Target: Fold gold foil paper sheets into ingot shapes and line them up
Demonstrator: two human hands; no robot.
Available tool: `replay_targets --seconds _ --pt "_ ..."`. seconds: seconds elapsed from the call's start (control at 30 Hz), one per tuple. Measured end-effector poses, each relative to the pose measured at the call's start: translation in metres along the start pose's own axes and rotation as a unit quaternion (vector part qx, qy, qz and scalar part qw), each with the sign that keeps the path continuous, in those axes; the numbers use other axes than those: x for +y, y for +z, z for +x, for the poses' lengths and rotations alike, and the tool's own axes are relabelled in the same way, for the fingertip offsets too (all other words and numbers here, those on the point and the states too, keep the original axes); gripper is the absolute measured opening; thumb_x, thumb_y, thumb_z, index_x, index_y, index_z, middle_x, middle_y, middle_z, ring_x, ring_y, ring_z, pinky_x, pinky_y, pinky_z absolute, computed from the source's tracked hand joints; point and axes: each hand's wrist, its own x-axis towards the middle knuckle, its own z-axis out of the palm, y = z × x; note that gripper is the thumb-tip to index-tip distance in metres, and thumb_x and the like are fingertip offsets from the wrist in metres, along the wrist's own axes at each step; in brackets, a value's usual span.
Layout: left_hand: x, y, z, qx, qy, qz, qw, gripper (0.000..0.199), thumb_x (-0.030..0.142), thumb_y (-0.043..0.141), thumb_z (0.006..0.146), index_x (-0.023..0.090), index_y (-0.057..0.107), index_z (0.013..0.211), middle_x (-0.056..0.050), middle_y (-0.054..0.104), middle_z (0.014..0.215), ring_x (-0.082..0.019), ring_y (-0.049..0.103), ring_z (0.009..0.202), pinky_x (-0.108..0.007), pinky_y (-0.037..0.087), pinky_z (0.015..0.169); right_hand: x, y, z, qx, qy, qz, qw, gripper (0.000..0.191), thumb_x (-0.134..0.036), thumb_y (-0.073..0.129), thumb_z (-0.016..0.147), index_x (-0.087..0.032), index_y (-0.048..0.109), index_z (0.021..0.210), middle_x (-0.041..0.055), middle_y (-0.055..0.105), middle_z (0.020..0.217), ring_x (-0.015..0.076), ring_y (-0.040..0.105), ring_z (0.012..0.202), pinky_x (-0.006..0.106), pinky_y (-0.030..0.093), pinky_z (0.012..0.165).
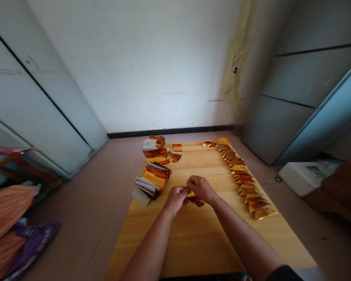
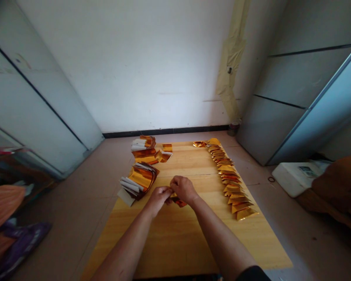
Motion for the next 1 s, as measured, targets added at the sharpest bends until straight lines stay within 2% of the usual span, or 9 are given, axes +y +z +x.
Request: replay_targets --seconds 0.1,0.17,0.2,0.3,0.4,0.47,0.6,0.8,1.0 --pt "0.003 0.001 0.0 0.014 -0.012 -0.024 1.0 0.035 0.048 0.065 0.063 0.013 0.059 0.058 -0.001 0.057 0.045 -0.012 0.054 0.043 -0.021 0.037 0.043 0.004 -0.005 -0.003 0.012 -0.03 0.059 0.998 0.013 -0.02 0.055 0.075 -0.019 0.066 0.082 0.0013 0.064 0.081 0.0125 0.058 0.072 0.024 0.045 0.068" --pt "0.004 0.0 -0.001 0.04 -0.033 -0.071 0.996 0.034 0.046 0.067 0.062 0.013 0.06 0.062 -0.002 0.061 0.051 -0.013 0.057 0.046 -0.021 0.04 0.044 0.01 -0.015 -0.01 0.016 -0.086 0.115 0.99 0.029 -0.026 0.061 0.073 -0.022 0.064 0.102 0.0055 0.06 0.108 0.0153 0.059 0.089 0.028 0.047 0.076" --pt "0.005 0.0 -0.001 0.051 -0.047 -0.103 0.992 0.033 0.044 0.069 0.061 0.012 0.061 0.064 -0.003 0.063 0.055 -0.013 0.058 0.048 -0.021 0.042 0.045 0.014 -0.021 -0.015 0.015 -0.108 0.139 0.984 0.03 -0.027 0.061 0.075 -0.024 0.063 0.104 0.0069 0.055 0.12 0.017 0.057 0.099 0.029 0.048 0.078" --pt "0.003 -0.002 -0.001 0.072 -0.088 -0.187 0.976 0.03 0.038 0.072 0.059 0.013 0.06 0.068 -0.004 0.066 0.062 -0.014 0.061 0.052 -0.022 0.045 0.047 0.025 -0.038 -0.035 0.007 -0.146 0.167 0.975 0.011 -0.026 0.061 0.077 -0.023 0.067 0.087 0.0071 0.048 0.131 0.02 0.05 0.114 0.036 0.043 0.092" --pt "-0.002 0.0 0.0 0.067 -0.099 -0.23 0.966 0.029 0.036 0.072 0.061 0.013 0.059 0.071 -0.005 0.068 0.067 -0.014 0.062 0.057 -0.022 0.046 0.049 0.033 -0.041 -0.052 -0.012 -0.139 0.158 0.978 0.016 -0.027 0.065 0.076 -0.025 0.068 0.091 0.0079 0.046 0.134 0.0212 0.051 0.113 0.04 0.041 0.096" --pt "-0.005 0.002 0.0 0.05 -0.094 -0.242 0.964 0.029 0.037 0.072 0.062 0.013 0.06 0.073 -0.006 0.068 0.069 -0.014 0.063 0.059 -0.022 0.046 0.05 0.036 -0.036 -0.058 -0.015 -0.131 0.158 0.979 0.015 -0.03 0.065 0.077 -0.025 0.069 0.091 0.0083 0.05 0.129 0.0211 0.052 0.111 0.04 0.041 0.096" --pt "-0.007 0.008 -0.003 0.03 -0.078 -0.248 0.965 0.035 0.041 0.073 0.059 0.013 0.061 0.076 -0.004 0.066 0.07 -0.013 0.062 0.06 -0.022 0.046 0.051 0.037 -0.021 -0.058 0.024 -0.114 0.201 0.973 0.017 -0.036 0.06 0.081 -0.022 0.069 0.081 0.0071 0.064 0.099 0.0192 0.059 0.098 0.034 0.046 0.088" --pt "-0.006 0.013 -0.011 0.049 -0.04 -0.245 0.967 0.04 0.045 0.074 0.057 0.012 0.06 0.075 -0.004 0.066 0.069 -0.014 0.062 0.06 -0.023 0.047 0.053 0.038 0.0 -0.056 0.095 -0.027 0.261 0.96 0.017 -0.037 0.063 0.075 -0.02 0.064 0.077 0.0009 0.061 0.074 0.0141 0.058 0.069 0.026 0.047 0.065" --pt "-0.012 0.019 -0.013 0.053 -0.021 -0.258 0.965 0.042 0.046 0.073 0.06 0.012 0.06 0.079 -0.005 0.067 0.075 -0.015 0.064 0.064 -0.023 0.05 0.054 0.037 0.012 -0.056 0.146 0.034 0.34 0.928 0.039 -0.033 0.064 0.067 -0.023 0.047 0.101 -0.0051 0.051 0.068 0.0097 0.048 0.056 0.02 0.041 0.051"
